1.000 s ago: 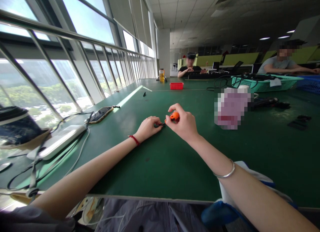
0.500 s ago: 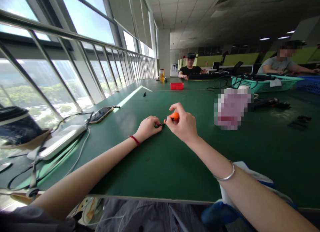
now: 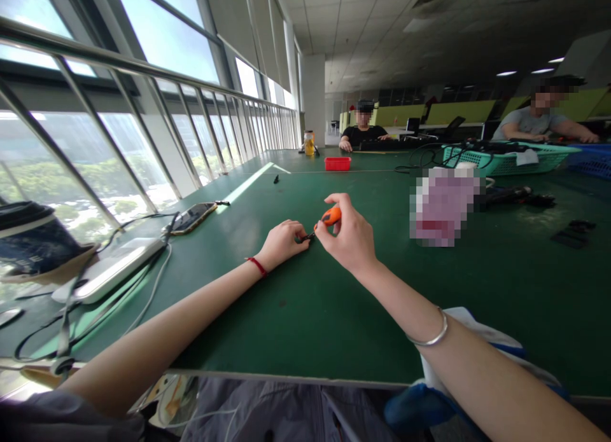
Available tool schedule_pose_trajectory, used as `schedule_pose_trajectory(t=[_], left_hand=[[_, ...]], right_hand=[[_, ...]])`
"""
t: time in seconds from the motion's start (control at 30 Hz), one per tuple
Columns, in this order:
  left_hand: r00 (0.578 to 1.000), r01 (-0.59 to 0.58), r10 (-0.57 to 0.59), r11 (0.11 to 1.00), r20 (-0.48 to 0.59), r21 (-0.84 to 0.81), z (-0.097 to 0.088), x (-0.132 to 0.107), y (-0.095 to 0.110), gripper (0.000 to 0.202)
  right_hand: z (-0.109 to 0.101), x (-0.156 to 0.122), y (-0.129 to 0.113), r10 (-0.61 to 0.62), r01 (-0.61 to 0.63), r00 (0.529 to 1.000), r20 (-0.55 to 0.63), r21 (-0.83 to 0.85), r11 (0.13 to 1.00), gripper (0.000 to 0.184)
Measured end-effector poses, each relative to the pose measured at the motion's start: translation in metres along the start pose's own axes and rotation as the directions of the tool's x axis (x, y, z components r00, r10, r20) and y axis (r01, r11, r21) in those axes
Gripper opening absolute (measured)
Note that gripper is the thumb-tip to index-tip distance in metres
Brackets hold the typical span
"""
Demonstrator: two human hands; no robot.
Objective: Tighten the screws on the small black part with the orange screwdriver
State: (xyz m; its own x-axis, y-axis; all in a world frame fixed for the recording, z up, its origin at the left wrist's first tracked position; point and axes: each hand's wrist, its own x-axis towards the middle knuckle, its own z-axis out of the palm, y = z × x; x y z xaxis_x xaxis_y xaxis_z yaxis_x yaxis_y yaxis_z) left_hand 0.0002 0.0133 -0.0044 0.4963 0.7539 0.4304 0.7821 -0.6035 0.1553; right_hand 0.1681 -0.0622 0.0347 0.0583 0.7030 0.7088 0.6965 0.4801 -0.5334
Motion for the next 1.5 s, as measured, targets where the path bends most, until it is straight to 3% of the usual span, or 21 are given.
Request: schedule_pose_trajectory(t=[0.17,0.27,0.47,0.63,0.73,0.8,0.97,1.2,1.37,1.5], left_hand=[[1.000,0.013,-0.013,1.000,0.008,0.001,-0.0002,0.0002,0.0008,0.007],[1.000,0.008,-0.008,1.000,0.004,0.005,0.0004,0.0006,0.0004,0.007],[1.000,-0.007,0.007,1.000,-0.003,0.008,0.0009,0.0005,-0.0008,0.008],[1.000,0.005,-0.005,1.000,0.008,0.008,0.0000,0.0005,0.0000,0.008],[1.000,0.002,-0.002,1.000,0.009,0.007,-0.0003,0.0006,0.0002,0.008],[1.000,-0.004,0.004,1.000,0.008,0.007,-0.0005,0.0006,0.0002,0.008],[1.000,-0.002,0.002,1.000,0.016,0.002,-0.0012,0.0001,0.0008,0.007],[1.000,-0.002,0.002,1.000,0.018,0.009,-0.0005,0.0004,0.0000,0.007],[1.000,-0.013,0.013,1.000,0.005,0.022,0.0000,0.0001,-0.0006,0.008],[1.000,-0.012,0.012,1.000,0.009,0.020,-0.0009,-0.0004,0.0001,0.007]], right_hand=[[0.0008,-0.0001,-0.0008,0.082,-0.079,0.996,0.044,-0.059,0.995,0.033],[0.0003,-0.0010,-0.0025,0.056,-0.055,0.995,0.080,-0.015,0.998,0.028],[0.0012,-0.0008,-0.0016,-0.018,0.018,1.000,-0.019,-0.011,1.000,0.038],[0.0016,-0.0007,-0.0027,0.094,-0.090,0.994,0.063,-0.063,0.994,0.036],[0.0009,-0.0016,-0.0040,0.069,-0.069,0.991,0.116,-0.005,0.998,0.028],[0.0008,-0.0019,-0.0032,0.033,-0.036,0.995,0.096,0.021,0.999,0.026],[0.0017,-0.0008,0.0015,0.026,-0.026,0.999,0.020,0.005,1.000,0.044],[0.0002,-0.0007,-0.0020,0.065,-0.066,0.995,0.070,0.016,0.998,0.024],[0.0022,-0.0010,0.0015,-0.034,0.035,0.999,-0.007,0.044,0.998,0.041],[0.0015,-0.0003,0.0007,0.074,-0.074,0.996,0.047,-0.004,0.997,0.036]])
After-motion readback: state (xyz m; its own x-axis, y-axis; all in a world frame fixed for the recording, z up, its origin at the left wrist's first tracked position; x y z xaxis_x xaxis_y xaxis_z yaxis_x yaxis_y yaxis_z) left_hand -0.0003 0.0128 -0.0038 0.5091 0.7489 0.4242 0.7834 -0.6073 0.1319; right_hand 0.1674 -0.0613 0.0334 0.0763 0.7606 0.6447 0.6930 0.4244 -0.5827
